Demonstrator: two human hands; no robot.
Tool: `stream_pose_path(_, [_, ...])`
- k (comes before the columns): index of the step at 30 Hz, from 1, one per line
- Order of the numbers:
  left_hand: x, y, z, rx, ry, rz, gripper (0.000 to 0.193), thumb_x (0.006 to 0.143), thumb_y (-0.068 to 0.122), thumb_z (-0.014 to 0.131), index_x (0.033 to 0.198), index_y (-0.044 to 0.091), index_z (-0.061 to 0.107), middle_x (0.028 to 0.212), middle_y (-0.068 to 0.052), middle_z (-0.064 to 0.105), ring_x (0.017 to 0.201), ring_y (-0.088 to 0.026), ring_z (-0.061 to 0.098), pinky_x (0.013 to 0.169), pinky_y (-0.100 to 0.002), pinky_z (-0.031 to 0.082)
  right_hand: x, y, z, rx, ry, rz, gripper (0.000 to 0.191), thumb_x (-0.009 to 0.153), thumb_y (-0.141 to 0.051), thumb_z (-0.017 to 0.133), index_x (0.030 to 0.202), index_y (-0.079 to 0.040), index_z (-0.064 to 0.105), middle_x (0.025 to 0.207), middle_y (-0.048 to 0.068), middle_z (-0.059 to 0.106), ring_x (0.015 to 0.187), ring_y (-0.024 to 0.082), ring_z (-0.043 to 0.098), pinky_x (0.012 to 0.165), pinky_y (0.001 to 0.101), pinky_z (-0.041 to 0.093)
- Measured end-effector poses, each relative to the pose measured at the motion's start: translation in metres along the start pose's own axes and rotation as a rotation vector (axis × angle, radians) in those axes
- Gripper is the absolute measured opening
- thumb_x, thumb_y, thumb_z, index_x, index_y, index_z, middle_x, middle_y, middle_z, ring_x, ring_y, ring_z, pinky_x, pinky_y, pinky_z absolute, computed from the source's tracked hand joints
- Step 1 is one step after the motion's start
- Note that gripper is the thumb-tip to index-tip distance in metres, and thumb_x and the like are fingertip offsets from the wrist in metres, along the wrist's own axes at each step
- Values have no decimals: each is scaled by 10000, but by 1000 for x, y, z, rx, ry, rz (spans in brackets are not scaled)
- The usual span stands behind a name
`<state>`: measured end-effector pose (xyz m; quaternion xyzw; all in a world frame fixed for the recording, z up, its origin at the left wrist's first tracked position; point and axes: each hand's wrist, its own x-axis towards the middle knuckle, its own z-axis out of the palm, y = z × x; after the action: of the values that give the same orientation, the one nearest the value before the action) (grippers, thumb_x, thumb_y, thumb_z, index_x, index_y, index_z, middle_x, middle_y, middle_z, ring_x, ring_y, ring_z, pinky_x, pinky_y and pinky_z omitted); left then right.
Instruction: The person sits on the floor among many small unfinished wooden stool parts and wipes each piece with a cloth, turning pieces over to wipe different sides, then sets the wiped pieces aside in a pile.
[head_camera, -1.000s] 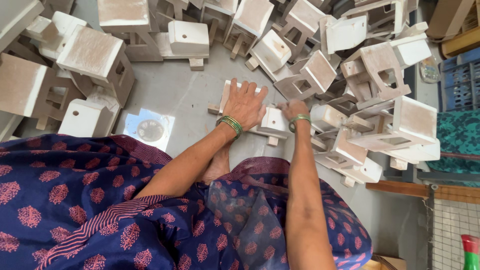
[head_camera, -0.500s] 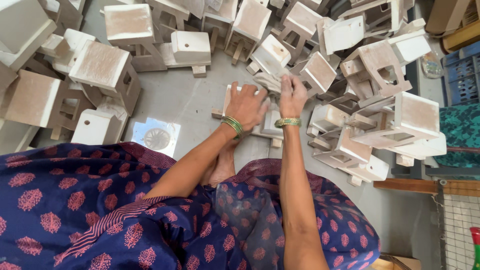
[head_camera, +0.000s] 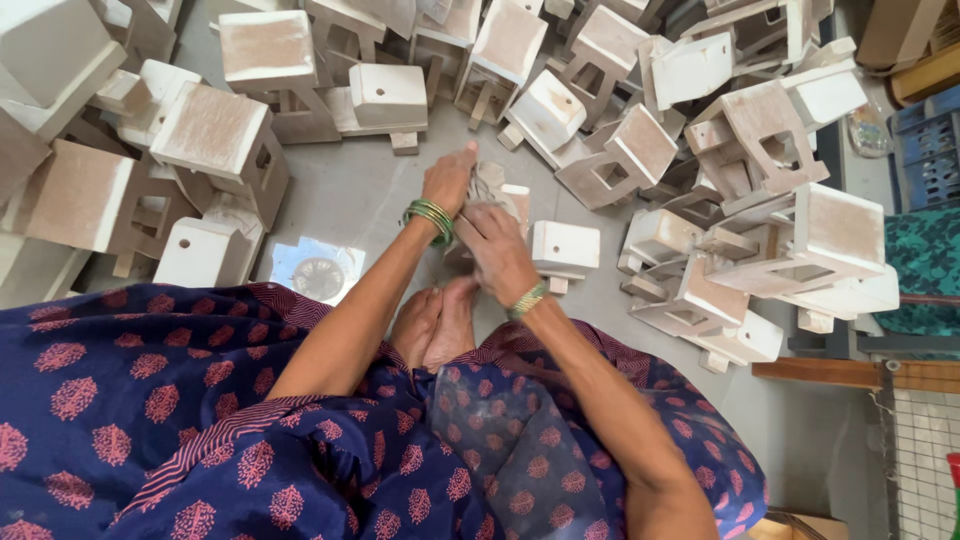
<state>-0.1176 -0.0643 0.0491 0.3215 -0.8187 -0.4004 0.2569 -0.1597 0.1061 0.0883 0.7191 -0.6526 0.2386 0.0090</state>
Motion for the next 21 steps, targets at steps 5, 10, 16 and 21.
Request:
stream_pose_path(5, [-11,29,2,-68,113,-9,533,954,567,553,1034,70,728,1089,-194,706,1054,-418,626,929,-525,447,-15,19,-31,16,220,103,461,778,63,578,1219,-51,651,1223,161,673,1176,377,616,1036,454,492])
stream_pose_path(10, [-1,78,-11,-433,-286,485,663,853,511,732,1283,24,597,1227,-179,641,1036,-310,665,888,-418,525,-18,50,-57,600,529,563,239,969,-68,691,1194,-21,623,1042,54,669,964,190,639,865,302,520])
stream_pose_path(16, [10,76,-3,-412,5,355,279,871,234,765,1088,73,696,1086,-142,748,992,-297,746,921,-403,583,-27,43,-37,643,656,643,400,1005,-240,664,1290,26,575,1177,84,617,1071,189,586,905,310,516])
stream_pose_path(21, [23,18,-16,-182,517,300,206,810,72,706,993,36,618,969,-219,663,942,-404,649,867,-472,519,-16,-5,8,4,278,548,872,916,-548,717,1511,-4,384,1490,304,462,1427,496,388,1192,552,262])
